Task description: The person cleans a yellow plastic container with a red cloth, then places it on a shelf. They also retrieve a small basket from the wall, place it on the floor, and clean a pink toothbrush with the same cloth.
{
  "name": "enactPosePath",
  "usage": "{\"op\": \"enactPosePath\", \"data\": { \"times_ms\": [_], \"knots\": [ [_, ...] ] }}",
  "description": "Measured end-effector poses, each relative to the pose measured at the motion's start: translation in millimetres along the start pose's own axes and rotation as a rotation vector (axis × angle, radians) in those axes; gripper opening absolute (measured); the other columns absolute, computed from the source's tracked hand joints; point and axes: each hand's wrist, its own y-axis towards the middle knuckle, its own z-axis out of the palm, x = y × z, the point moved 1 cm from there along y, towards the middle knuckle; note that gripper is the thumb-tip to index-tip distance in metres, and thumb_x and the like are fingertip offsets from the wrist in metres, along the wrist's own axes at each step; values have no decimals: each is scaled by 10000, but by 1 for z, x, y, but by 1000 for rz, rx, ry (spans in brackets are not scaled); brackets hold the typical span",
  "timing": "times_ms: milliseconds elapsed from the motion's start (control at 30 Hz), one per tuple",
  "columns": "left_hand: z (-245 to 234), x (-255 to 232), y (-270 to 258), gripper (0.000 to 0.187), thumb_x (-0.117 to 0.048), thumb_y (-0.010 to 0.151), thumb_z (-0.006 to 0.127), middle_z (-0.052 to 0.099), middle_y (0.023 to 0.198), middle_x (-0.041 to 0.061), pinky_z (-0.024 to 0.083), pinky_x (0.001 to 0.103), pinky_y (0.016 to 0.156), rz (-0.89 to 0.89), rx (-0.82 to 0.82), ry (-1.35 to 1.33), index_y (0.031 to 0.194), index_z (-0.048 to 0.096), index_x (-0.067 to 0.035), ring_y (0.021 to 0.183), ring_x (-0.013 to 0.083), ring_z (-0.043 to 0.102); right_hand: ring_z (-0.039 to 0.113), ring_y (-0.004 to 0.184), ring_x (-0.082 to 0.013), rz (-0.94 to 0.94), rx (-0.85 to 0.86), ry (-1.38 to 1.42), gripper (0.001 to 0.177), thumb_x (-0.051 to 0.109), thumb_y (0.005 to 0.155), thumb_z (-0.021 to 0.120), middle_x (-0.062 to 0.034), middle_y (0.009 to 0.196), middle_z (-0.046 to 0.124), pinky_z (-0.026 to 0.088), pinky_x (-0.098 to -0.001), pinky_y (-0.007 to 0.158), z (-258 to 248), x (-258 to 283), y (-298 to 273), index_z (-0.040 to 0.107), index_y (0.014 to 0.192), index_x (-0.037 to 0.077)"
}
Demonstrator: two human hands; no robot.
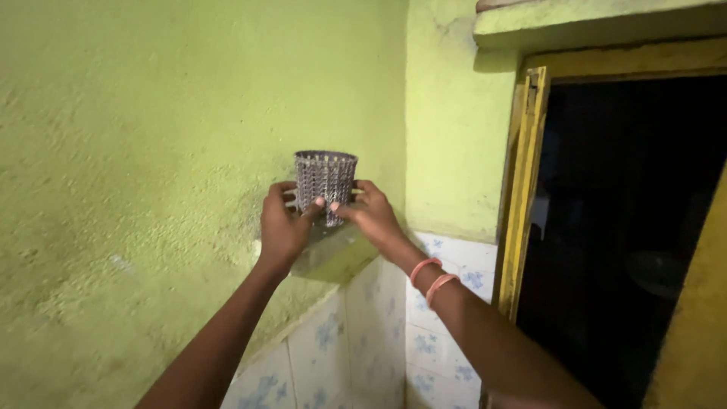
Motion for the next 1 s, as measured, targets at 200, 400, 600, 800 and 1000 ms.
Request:
{"op": "enactPosePath", "data": {
  "times_ms": [200, 400, 600, 800, 1000],
  "knots": [
    [-16, -22, 3, 686, -237, 831, 813, 574, 1185, 222, 619, 353, 707, -182, 102, -328, 1264, 322, -33, 913, 269, 702, 698, 990, -159, 130, 41, -23, 625, 202, 857, 759, -86, 1133, 722, 549, -320, 787, 3, 28, -8, 504, 1415, 82],
    [-40, -45, -2, 947, -277, 733, 874, 573, 1251, 195, 656, 379, 778, -189, 148, -283, 1460, 332, -4, 1005, 273, 717, 710, 967, -164, 77, 112, 19, 669, 222, 851, 769, -83, 1156, 707, 583, -309, 744, 4, 59, -20, 484, 1442, 89],
    [-60, -69, -12, 967, -287, 711, 882, 601, 1297, 227, 656, 390, 815, -205, 165, -241, 1476, 371, 12, 1051, 294, 724, 722, 984, -173, 48, 175, 27, 673, 239, 836, 787, -96, 1180, 703, 615, -328, 762, 6, 85, -35, 500, 1426, 88],
    [-83, -103, -23, 923, -261, 733, 866, 641, 1250, 242, 642, 397, 834, -249, 160, -316, 1433, 317, -14, 1031, 296, 735, 734, 999, -194, 14, 226, 66, 661, 263, 837, 795, -111, 1197, 715, 635, -346, 767, 17, 115, -49, 517, 1408, 79],
    [-120, -141, -38, 914, -250, 722, 876, 641, 1249, 230, 644, 402, 818, -202, 122, -294, 1424, 340, -14, 1022, 283, 735, 730, 1055, -195, -16, 292, 94, 660, 275, 842, 786, -115, 1248, 716, 642, -360, 787, 36, 151, -63, 506, 1400, 61]
  ]
}}
